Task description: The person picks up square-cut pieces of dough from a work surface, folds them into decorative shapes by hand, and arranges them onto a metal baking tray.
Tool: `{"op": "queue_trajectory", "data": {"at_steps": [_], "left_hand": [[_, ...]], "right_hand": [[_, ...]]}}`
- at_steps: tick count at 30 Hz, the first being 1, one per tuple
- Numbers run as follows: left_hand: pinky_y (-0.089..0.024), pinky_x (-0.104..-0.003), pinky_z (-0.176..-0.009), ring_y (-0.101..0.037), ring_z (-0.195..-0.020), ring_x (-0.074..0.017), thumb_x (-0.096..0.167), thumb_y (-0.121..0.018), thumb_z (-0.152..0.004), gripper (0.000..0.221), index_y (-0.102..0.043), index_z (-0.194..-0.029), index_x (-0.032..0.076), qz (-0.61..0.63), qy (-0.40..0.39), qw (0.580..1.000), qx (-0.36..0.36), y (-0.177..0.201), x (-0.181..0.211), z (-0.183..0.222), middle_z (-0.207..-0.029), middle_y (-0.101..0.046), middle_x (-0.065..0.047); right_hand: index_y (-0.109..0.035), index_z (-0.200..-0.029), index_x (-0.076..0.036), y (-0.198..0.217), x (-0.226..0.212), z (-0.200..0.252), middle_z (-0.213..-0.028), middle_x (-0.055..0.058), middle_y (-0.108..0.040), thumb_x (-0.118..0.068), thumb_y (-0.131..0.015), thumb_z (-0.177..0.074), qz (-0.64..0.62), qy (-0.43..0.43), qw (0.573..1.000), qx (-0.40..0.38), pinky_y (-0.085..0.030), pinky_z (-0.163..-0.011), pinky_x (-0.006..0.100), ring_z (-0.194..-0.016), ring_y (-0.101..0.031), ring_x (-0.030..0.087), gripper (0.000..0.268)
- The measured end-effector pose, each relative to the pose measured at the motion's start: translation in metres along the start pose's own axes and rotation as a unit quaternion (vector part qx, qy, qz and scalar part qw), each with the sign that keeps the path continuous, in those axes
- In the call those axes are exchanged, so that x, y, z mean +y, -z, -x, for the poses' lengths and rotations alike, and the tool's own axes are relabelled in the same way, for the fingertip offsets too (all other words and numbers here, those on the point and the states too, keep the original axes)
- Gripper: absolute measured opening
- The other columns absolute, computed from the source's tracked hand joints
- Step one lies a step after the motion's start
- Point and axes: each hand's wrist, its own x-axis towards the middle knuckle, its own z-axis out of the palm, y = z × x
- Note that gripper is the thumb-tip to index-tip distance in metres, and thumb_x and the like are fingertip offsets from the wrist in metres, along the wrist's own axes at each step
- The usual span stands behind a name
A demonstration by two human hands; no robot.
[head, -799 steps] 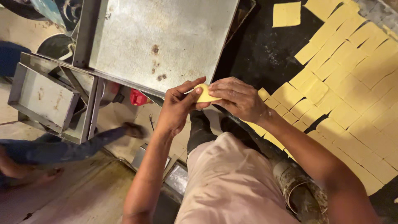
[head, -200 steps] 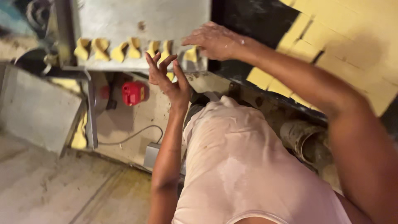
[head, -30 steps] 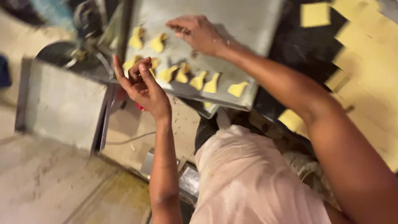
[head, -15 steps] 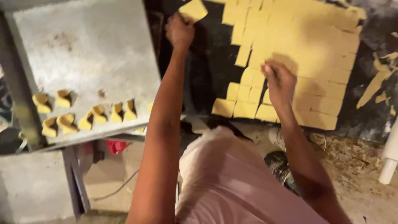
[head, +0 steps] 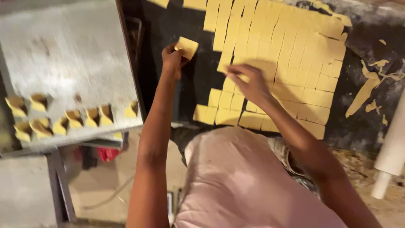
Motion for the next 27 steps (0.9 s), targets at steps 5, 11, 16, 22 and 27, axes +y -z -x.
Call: {"op": "queue_trajectory", "data": {"at_steps": [5, 11, 16, 22, 27], "left_hand": [[-0.058, -0.033, -0.068, -0.069, -0.082, -0.0216, -0.008, -0.06, -0.086, 0.05, -0.062, -0.136, -0.006, -0.076, -0.062, 0.995, 0.016, 0.024, -0.03, 0.077, -0.102, -0.072, -0.015], [-0.061, -0.03, -0.076, -0.072, -0.09, -0.0168, -0.009, -0.062, -0.087, 0.053, -0.056, -0.139, -0.005, -0.024, -0.118, 0.992, 0.025, 0.053, -0.019, 0.151, -0.108, -0.074, -0.011], [-0.059, -0.03, -0.078, -0.069, -0.094, -0.0159, -0.007, -0.064, -0.091, 0.043, -0.058, -0.133, 0.0, 0.142, -0.089, 0.986, 0.016, 0.072, 0.048, 0.242, -0.107, -0.068, -0.007], [-0.06, -0.031, -0.073, -0.071, -0.086, -0.0145, 0.006, -0.072, -0.096, 0.023, -0.059, -0.115, 0.005, 0.244, -0.151, 0.958, 0.019, 0.123, 0.098, 0.28, -0.097, -0.067, -0.003], [-0.06, -0.03, -0.069, -0.068, -0.078, -0.0118, 0.009, -0.077, -0.09, 0.025, -0.062, -0.11, 0.007, 0.259, -0.136, 0.95, 0.109, 0.173, 0.116, 0.292, -0.089, -0.067, -0.001]], "right_hand": [[-0.04, -0.159, 0.001, -0.097, 0.038, -0.087, -0.165, 0.018, -0.037, 0.004, -0.051, -0.096, 0.311, 0.259, 0.879, -0.251, -0.024, -0.123, 0.046, -0.154, -0.028, 0.03, 0.064], [-0.042, -0.158, -0.006, -0.123, 0.051, -0.081, -0.167, 0.01, -0.035, 0.006, -0.05, -0.094, 0.4, 0.285, 0.835, -0.248, -0.014, -0.124, 0.052, -0.155, -0.026, 0.024, 0.066], [-0.044, -0.156, -0.006, -0.107, -0.025, -0.061, -0.165, 0.015, -0.037, -0.01, -0.065, -0.099, 0.189, 0.32, 0.894, -0.248, -0.026, -0.126, 0.052, -0.155, -0.03, 0.031, 0.06], [-0.058, -0.148, -0.009, -0.134, -0.135, -0.082, -0.156, 0.012, -0.049, -0.014, -0.077, -0.106, 0.144, 0.564, 0.801, -0.139, -0.044, -0.125, 0.048, -0.149, -0.046, 0.032, 0.047], [-0.069, -0.132, -0.007, -0.175, -0.198, -0.105, -0.136, 0.01, -0.064, -0.008, -0.077, -0.093, 0.159, 0.641, 0.731, -0.17, -0.054, -0.11, 0.042, -0.131, -0.061, 0.029, 0.04]]}}
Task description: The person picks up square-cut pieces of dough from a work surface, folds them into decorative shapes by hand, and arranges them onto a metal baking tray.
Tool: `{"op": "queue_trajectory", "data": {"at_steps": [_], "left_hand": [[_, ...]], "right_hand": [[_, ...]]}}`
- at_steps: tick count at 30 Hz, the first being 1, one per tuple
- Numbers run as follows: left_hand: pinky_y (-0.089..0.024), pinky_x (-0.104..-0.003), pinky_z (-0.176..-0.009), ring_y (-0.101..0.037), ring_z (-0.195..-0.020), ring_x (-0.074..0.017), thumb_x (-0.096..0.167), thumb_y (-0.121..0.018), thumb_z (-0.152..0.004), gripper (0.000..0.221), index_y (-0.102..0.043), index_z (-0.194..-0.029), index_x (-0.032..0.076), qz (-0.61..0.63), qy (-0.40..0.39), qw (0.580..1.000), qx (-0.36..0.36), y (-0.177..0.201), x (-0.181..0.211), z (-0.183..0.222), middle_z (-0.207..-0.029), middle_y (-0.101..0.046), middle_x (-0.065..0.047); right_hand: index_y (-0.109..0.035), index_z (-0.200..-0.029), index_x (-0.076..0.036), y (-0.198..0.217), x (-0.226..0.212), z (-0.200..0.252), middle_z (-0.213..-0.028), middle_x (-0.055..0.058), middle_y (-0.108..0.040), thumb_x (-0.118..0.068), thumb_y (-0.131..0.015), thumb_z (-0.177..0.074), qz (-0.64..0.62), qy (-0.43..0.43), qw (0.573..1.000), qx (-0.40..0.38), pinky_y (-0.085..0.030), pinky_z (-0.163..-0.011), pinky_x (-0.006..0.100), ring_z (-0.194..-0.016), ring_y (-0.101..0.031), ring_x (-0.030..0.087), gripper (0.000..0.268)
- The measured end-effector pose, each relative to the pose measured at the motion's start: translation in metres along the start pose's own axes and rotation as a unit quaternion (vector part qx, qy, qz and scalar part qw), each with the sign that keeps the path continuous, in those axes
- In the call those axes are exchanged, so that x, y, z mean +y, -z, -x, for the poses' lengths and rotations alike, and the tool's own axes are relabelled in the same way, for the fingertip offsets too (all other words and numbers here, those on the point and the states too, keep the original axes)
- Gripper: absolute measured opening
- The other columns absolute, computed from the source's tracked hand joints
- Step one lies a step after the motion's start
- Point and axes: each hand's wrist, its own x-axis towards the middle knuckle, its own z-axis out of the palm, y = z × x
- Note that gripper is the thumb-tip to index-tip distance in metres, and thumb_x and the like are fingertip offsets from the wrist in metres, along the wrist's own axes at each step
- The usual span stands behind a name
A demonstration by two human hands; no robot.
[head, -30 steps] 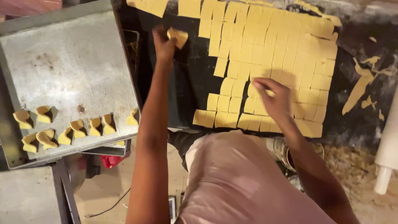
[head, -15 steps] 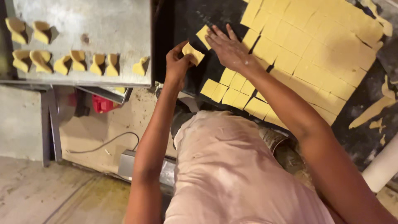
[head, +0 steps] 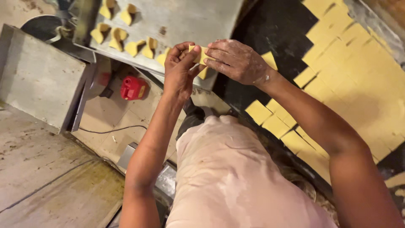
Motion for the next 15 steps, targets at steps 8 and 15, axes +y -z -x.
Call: {"op": "queue_trajectory", "data": {"at_steps": [8, 15], "left_hand": [[-0.058, -0.027, -0.072, -0.066, -0.08, -0.0099, 0.007, -0.079, -0.093, 0.024, -0.068, -0.113, 0.0, -0.02, -0.082, 0.996, -0.026, 0.08, 0.05, -0.03, -0.095, -0.072, -0.003], [-0.059, -0.028, -0.072, -0.068, -0.087, -0.0117, 0.006, -0.076, -0.098, 0.024, -0.067, -0.118, -0.005, -0.013, -0.263, 0.961, 0.088, 0.114, 0.039, -0.088, -0.102, -0.073, -0.008]], "right_hand": [[-0.076, -0.12, -0.001, -0.065, 0.012, -0.086, -0.105, 0.011, -0.076, -0.005, -0.076, -0.099, -0.262, -0.209, 0.942, 0.025, -0.06, -0.084, 0.035, -0.094, -0.074, 0.024, 0.021], [-0.07, -0.122, 0.001, -0.134, 0.047, -0.142, -0.109, 0.008, -0.076, -0.012, -0.069, -0.103, -0.618, -0.419, 0.663, -0.051, -0.067, -0.086, 0.027, -0.097, -0.076, 0.014, 0.023]]}}
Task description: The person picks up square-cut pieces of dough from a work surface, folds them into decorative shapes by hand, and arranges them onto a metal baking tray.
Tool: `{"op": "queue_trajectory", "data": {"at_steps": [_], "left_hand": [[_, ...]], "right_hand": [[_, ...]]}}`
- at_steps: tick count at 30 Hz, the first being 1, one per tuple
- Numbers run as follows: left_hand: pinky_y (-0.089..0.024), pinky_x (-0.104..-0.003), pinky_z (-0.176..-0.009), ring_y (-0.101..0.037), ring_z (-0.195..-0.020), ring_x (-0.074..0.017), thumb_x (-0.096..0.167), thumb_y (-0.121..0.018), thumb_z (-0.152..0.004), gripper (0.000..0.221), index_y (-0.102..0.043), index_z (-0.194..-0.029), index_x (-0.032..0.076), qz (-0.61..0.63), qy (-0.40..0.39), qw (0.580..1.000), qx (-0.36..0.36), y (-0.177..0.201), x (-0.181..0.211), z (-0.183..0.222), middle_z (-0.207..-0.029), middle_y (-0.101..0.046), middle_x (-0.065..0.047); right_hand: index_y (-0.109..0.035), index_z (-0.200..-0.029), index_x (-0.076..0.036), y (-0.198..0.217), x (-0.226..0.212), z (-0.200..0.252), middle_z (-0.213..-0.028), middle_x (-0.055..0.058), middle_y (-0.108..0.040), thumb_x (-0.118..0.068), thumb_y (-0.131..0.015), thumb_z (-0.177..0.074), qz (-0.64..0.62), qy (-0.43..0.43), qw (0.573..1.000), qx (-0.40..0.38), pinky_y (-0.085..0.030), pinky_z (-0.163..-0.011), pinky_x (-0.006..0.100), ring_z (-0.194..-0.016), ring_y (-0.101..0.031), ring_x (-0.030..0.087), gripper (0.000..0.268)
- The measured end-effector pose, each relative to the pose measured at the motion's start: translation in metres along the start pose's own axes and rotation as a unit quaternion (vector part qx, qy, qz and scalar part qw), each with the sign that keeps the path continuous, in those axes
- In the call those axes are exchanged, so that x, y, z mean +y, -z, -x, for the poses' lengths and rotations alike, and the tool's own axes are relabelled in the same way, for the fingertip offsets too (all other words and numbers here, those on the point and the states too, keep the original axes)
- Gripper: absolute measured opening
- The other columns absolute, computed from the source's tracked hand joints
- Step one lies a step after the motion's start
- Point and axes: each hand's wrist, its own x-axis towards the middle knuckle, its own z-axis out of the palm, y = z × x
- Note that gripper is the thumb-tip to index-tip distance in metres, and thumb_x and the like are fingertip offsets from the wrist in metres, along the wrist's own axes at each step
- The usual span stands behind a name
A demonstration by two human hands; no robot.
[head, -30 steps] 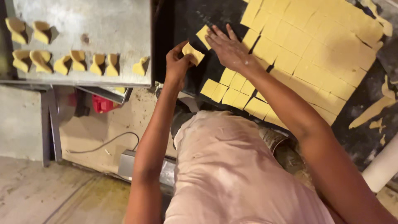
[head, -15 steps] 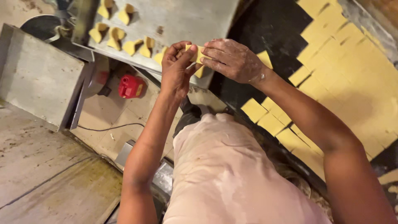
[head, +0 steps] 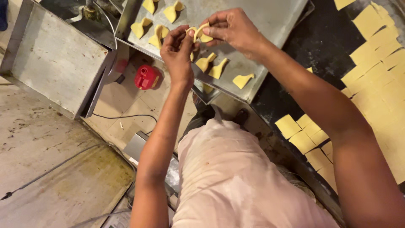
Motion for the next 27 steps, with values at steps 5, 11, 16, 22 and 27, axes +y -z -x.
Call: {"op": "queue_trajectory", "data": {"at_steps": [5, 11, 16, 22, 27], "left_hand": [[-0.064, -0.036, -0.081, -0.066, -0.103, -0.0168, 0.008, -0.065, -0.104, 0.041, -0.049, -0.141, -0.001, 0.0, -0.019, 0.999, 0.032, 0.005, -0.012, -0.021, -0.119, -0.069, -0.013], [-0.062, -0.045, -0.091, -0.054, -0.138, -0.0243, 0.009, -0.05, -0.108, 0.058, -0.022, -0.159, 0.012, -0.012, 0.021, 0.999, 0.048, 0.016, 0.043, 0.008, -0.151, -0.048, -0.011], [-0.067, -0.043, -0.09, -0.063, -0.132, -0.03, 0.008, -0.052, -0.11, 0.06, -0.019, -0.161, 0.013, -0.009, -0.023, 0.999, 0.03, 0.024, 0.069, 0.02, -0.144, -0.057, -0.019], [-0.066, -0.038, -0.081, -0.07, -0.111, -0.0239, 0.01, -0.055, -0.111, 0.052, -0.031, -0.156, 0.007, -0.036, -0.023, 0.999, -0.019, -0.006, 0.06, 0.038, -0.126, -0.064, -0.015], [-0.062, -0.033, -0.083, -0.07, -0.108, -0.0192, 0.013, -0.059, -0.112, 0.029, -0.056, -0.136, -0.001, -0.131, 0.023, 0.97, -0.204, -0.086, 0.02, 0.078, -0.119, -0.069, -0.011]], "right_hand": [[-0.07, -0.123, 0.001, 0.018, 0.035, -0.063, -0.112, 0.009, -0.074, -0.006, -0.069, -0.105, 0.18, 0.092, 0.979, -0.039, -0.062, -0.09, 0.029, -0.104, -0.074, 0.016, 0.019], [-0.076, -0.118, -0.007, 0.017, 0.057, -0.115, -0.104, 0.015, -0.078, -0.008, -0.075, -0.098, 0.404, 0.095, 0.909, -0.028, -0.059, -0.084, 0.036, -0.093, -0.076, 0.024, 0.02], [-0.075, -0.12, -0.006, 0.011, 0.036, -0.1, -0.107, 0.016, -0.077, -0.009, -0.076, -0.095, 0.449, 0.156, 0.88, -0.004, -0.057, -0.081, 0.042, -0.09, -0.074, 0.032, 0.025], [-0.073, -0.12, -0.003, 0.024, 0.02, 0.017, -0.109, 0.013, -0.077, -0.012, -0.072, -0.102, 0.307, 0.147, 0.917, 0.207, -0.061, -0.08, 0.035, -0.093, -0.078, 0.022, 0.02], [-0.075, -0.114, -0.001, 0.04, 0.066, 0.192, -0.097, 0.01, -0.077, -0.009, -0.071, -0.103, 0.291, 0.119, 0.843, 0.437, -0.06, -0.078, 0.031, -0.087, -0.076, 0.018, 0.014]]}}
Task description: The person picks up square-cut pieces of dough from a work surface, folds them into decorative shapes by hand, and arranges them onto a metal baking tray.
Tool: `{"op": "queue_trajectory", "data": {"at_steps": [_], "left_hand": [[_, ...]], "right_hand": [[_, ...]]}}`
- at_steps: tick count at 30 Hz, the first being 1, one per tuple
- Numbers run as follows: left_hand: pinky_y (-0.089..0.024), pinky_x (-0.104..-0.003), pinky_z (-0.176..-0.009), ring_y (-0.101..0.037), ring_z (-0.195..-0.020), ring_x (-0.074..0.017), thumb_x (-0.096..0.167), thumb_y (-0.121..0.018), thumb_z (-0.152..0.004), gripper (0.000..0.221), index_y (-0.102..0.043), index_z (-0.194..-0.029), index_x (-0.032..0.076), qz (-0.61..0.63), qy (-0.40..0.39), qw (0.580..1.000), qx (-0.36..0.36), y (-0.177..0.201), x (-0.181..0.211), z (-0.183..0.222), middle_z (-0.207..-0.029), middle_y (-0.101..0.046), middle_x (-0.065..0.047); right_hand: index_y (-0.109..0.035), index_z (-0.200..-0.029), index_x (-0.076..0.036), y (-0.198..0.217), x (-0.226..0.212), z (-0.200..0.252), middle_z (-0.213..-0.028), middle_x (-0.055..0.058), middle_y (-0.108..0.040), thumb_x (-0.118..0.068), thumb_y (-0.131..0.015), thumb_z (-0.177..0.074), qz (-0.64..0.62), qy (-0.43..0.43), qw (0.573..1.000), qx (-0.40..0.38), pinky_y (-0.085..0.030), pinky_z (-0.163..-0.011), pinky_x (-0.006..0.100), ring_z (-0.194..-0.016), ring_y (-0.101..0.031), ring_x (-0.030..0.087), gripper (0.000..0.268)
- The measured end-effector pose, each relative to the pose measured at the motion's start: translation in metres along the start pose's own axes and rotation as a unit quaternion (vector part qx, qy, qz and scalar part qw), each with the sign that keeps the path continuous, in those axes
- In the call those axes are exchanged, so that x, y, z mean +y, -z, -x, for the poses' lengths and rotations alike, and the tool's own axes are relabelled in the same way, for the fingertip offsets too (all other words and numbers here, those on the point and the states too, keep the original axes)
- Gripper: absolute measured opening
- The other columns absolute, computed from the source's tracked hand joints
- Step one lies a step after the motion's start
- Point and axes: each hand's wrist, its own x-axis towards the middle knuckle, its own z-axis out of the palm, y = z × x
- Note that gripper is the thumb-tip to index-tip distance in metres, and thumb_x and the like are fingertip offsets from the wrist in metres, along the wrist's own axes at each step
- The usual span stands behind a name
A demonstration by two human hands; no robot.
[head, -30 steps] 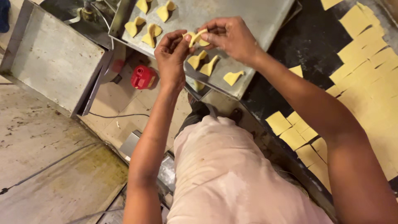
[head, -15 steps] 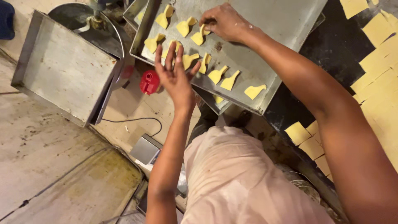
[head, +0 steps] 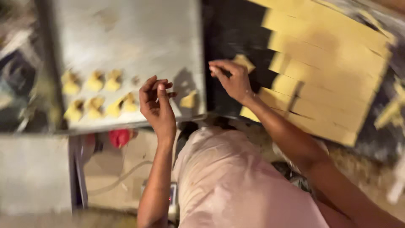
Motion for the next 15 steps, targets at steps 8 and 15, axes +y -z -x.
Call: {"op": "queue_trajectory", "data": {"at_steps": [8, 15], "left_hand": [[-0.06, -0.032, -0.078, -0.073, -0.093, -0.0216, 0.014, -0.074, -0.102, 0.031, -0.067, -0.13, 0.004, -0.211, -0.018, 0.873, -0.439, -0.206, -0.152, 0.019, -0.106, -0.077, -0.011], [-0.033, -0.063, -0.097, -0.041, -0.124, -0.0399, 0.037, -0.074, -0.088, 0.038, -0.067, -0.113, 0.009, -0.565, -0.083, 0.776, -0.266, -0.347, -0.276, -0.015, -0.125, -0.057, -0.014]], "right_hand": [[-0.075, -0.116, -0.003, 0.162, 0.09, 0.168, -0.098, 0.008, -0.079, -0.017, -0.071, -0.102, 0.042, -0.288, 0.934, 0.208, -0.061, -0.074, 0.028, -0.087, -0.078, 0.015, 0.02], [-0.074, -0.117, -0.002, 0.228, 0.092, 0.237, -0.1, 0.009, -0.078, -0.02, -0.073, -0.1, 0.018, -0.316, 0.91, 0.267, -0.059, -0.076, 0.027, -0.089, -0.078, 0.015, 0.024]]}}
